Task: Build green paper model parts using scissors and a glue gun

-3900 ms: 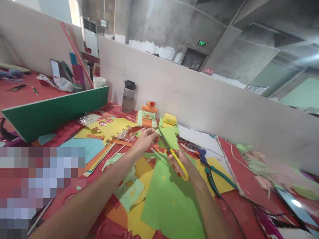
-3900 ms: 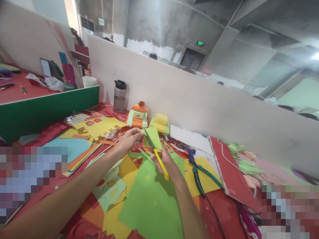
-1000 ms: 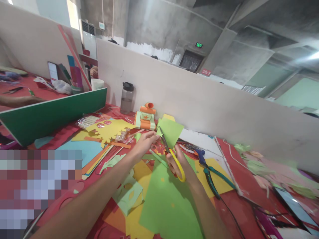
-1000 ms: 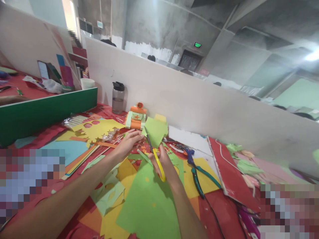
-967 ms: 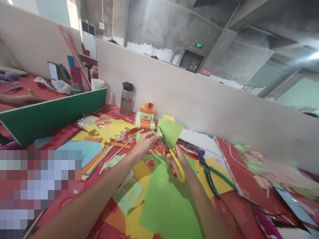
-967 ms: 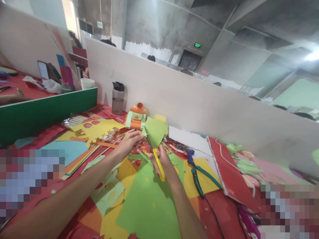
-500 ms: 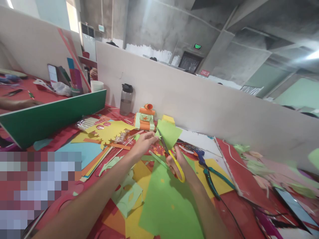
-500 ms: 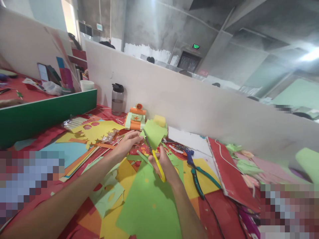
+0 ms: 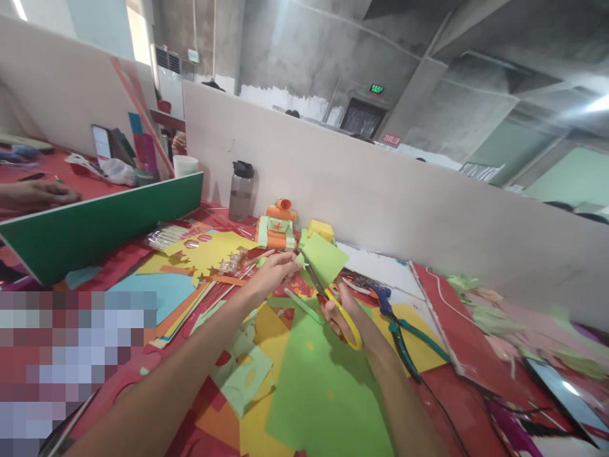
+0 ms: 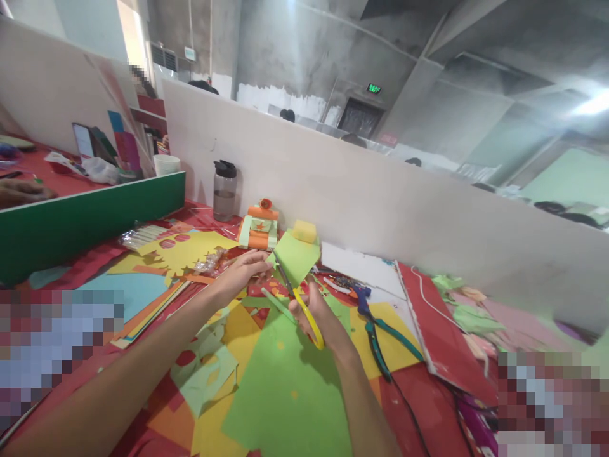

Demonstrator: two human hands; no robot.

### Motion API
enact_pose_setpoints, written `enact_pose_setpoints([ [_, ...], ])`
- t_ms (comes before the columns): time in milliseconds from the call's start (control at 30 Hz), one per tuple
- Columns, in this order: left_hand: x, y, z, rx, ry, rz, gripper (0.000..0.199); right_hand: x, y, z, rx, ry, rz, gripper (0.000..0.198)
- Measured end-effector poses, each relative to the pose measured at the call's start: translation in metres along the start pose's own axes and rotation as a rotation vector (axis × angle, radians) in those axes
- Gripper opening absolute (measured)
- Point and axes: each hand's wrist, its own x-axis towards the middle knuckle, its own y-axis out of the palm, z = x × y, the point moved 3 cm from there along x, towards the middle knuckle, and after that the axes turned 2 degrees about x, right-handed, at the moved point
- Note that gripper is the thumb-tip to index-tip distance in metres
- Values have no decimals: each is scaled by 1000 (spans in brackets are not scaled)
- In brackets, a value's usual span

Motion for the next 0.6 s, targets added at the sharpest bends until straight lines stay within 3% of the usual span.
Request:
enact_pose_setpoints([
  [400, 1, 4, 3, 6, -24, 71, 34, -2, -5, -4, -2, -1, 90, 58],
  [600, 0, 4, 1, 37, -17, 111, 31, -3, -11, -6, -88, 12, 49, 56],
])
